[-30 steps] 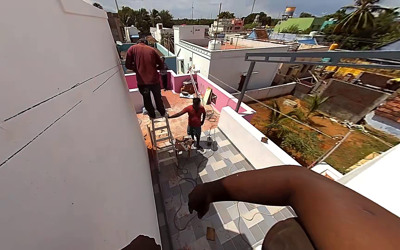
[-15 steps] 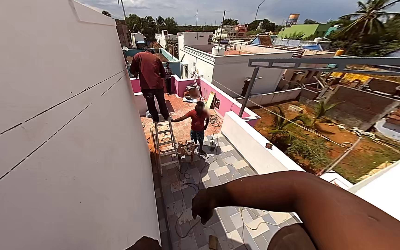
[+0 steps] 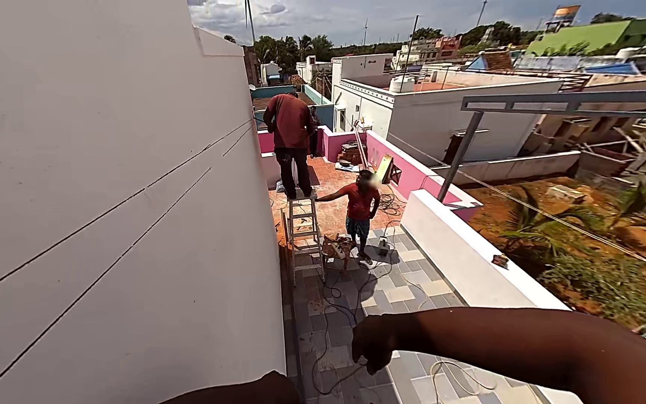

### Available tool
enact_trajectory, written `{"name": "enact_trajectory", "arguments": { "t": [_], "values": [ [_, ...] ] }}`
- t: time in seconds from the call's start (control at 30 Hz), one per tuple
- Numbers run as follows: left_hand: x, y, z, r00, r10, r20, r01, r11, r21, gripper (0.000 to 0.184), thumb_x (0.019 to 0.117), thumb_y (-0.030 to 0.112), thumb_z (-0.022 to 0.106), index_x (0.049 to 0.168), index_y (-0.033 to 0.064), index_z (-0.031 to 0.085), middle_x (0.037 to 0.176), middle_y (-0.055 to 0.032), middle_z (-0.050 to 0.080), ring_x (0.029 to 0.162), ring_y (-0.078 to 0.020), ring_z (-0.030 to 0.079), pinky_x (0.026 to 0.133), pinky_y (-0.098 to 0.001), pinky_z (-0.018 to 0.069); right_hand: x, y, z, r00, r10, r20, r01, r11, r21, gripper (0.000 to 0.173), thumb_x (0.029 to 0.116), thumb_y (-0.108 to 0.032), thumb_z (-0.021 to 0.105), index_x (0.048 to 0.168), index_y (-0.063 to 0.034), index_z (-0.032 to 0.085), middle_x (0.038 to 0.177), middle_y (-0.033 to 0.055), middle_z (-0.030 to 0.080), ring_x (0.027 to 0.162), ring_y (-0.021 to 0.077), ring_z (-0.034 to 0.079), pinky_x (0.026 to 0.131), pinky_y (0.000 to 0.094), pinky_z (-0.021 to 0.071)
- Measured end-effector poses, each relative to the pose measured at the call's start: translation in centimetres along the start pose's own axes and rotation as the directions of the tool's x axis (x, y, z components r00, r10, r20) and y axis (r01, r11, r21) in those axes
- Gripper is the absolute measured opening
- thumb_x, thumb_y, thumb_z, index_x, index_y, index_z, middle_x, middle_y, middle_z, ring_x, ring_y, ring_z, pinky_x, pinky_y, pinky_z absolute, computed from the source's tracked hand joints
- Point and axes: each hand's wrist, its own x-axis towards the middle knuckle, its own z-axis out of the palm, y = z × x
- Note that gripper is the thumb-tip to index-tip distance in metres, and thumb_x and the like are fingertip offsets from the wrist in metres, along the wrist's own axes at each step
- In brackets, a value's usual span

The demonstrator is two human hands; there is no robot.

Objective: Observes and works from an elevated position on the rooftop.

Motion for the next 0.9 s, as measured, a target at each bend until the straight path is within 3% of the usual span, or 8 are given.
{"name": "enact_trajectory", "arguments": {
  "t": [0.9],
  "values": [
    [0.6, 0.2, 0.4, 1.0, 0.023, -0.008, -0.023, 0.999, 0.034, 0.048, 0.096, 0.005, 0.066, 0.142, -0.0023, 0.055, 0.139, -0.027, 0.061, 0.131, -0.0457, 0.058, 0.101, -0.0657, 0.0492, -0.3, -0.3, -0.3, 1.0, 0.017, 0.02, -0.017, 1.0, -0.006, 0.038, 0.0995, -0.028, 0.065, 0.134, -0.0118, 0.066, 0.119, 0.0237, 0.069, 0.112, 0.0429, 0.065, 0.089, 0.0654, 0.0493]
  ]
}}
